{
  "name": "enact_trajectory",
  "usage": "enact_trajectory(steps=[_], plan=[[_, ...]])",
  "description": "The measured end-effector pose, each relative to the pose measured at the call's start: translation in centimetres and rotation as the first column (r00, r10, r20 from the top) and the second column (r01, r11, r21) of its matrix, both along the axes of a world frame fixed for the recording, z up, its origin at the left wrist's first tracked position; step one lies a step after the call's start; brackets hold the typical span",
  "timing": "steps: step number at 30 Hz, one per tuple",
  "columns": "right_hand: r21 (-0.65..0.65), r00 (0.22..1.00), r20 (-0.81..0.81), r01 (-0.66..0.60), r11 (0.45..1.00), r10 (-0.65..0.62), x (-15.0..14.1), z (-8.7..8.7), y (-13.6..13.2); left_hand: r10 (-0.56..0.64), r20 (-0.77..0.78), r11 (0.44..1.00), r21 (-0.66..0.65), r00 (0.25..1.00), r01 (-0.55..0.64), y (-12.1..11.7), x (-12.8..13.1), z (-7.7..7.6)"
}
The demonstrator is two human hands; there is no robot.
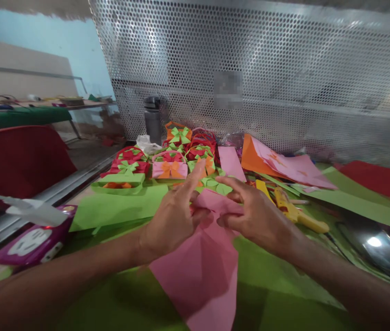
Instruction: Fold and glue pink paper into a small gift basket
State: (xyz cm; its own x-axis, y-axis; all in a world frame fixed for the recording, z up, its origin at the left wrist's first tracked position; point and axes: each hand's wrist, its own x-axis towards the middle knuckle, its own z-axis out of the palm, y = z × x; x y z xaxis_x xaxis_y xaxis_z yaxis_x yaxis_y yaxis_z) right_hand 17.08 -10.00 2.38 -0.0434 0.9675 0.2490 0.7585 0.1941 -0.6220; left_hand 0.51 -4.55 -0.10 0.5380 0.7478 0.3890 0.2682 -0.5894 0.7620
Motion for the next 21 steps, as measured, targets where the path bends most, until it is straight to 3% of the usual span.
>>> enact_trajectory(steps=[4, 9, 21], plan=[[0.016, 0.996, 0.089, 0.023, 1.0, -0.025, -0.4, -0.1, -0.2, 0.031, -0.059, 0.996, 0.089, 0.998, -0.025, -0.1, 0.1, -0.1], [0.151, 0.958, 0.272, 0.046, 0.987, -0.086, -1.2, -0.4, -0.4, 0.026, -0.091, 0.994, 0.112, 0.996, -0.015, -0.5, 0.1, -0.3], [0.235, 0.923, 0.374, 0.005, 0.972, -0.095, -1.3, -1.1, -0.2, 0.011, -0.205, 0.984, 0.176, 0.979, 0.025, 0.0, -0.1, 0.3]])
